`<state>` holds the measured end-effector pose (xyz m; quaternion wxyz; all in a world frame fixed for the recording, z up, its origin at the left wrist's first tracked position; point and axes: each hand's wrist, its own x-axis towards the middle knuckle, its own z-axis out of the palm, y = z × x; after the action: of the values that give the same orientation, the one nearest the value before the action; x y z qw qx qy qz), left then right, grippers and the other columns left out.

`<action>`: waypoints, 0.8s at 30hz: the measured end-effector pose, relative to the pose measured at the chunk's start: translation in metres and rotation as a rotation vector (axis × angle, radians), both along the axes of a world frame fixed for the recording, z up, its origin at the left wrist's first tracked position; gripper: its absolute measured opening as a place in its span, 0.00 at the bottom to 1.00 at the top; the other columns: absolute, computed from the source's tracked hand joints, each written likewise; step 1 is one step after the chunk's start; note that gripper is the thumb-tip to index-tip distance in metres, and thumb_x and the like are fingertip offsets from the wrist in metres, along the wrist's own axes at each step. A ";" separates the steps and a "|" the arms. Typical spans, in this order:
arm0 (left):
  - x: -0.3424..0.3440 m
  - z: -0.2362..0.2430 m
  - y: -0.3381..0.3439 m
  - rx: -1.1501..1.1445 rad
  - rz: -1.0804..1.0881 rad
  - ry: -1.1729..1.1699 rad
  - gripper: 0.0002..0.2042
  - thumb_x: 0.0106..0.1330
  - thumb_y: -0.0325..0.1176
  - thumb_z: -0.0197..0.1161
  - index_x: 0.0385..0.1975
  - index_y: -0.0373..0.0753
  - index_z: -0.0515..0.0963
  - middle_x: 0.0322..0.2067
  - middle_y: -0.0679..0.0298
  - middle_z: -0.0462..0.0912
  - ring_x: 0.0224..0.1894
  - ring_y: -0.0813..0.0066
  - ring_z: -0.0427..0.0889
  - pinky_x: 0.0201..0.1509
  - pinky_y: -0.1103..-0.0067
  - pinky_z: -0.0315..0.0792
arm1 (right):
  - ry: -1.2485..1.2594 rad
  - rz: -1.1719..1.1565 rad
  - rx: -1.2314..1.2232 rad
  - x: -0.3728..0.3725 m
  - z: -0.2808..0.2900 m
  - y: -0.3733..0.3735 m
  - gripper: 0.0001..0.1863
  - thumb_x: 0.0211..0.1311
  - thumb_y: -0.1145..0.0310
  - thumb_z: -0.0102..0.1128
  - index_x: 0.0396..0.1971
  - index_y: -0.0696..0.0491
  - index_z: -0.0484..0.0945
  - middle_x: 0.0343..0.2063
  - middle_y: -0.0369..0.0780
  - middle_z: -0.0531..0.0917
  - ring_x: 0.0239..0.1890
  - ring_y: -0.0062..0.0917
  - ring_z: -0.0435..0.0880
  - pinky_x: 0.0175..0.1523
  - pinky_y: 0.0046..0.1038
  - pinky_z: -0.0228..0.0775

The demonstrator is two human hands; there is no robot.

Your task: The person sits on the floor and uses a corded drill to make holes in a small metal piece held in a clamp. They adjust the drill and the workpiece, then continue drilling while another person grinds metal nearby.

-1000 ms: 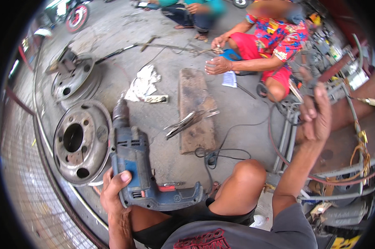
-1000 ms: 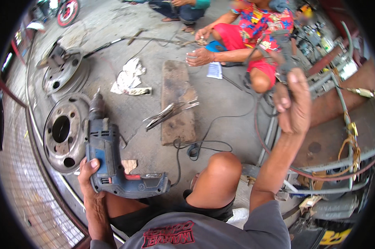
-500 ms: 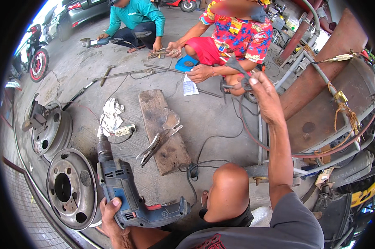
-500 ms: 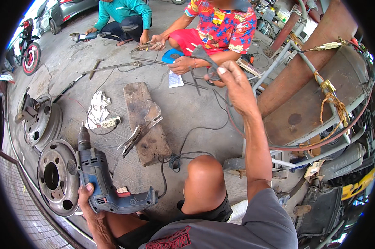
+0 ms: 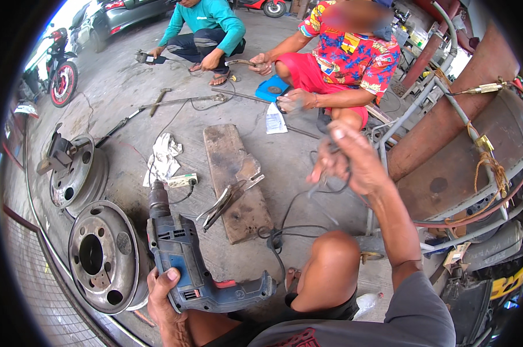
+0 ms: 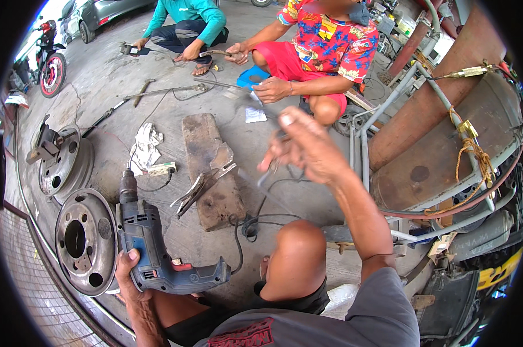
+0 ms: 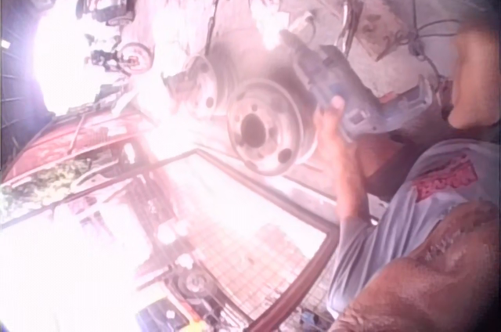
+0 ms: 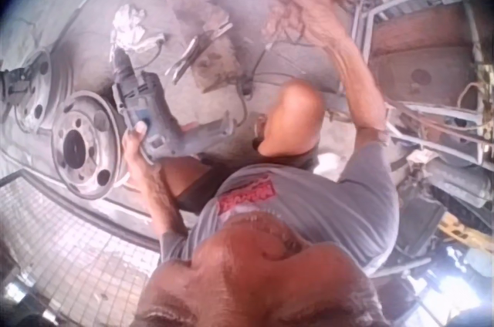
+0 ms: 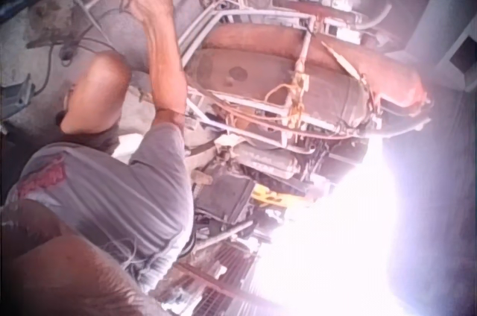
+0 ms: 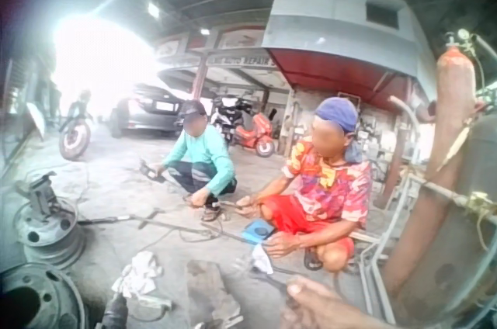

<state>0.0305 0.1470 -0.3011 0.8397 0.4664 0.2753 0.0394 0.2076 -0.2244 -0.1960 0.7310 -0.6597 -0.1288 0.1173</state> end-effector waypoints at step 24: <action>-0.050 -0.013 0.057 0.073 0.246 -0.090 0.31 0.53 0.36 0.63 0.57 0.24 0.73 0.41 0.50 0.85 0.34 0.63 0.88 0.41 0.70 0.85 | 0.945 0.276 -0.122 0.007 -0.282 0.415 0.16 0.81 0.56 0.51 0.35 0.53 0.73 0.24 0.38 0.72 0.21 0.27 0.73 0.23 0.41 0.77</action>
<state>-0.0198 0.2040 -0.3139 0.8224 0.4571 0.2910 0.1731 0.2145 0.1907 -0.4784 0.6470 -0.5529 0.1375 0.5068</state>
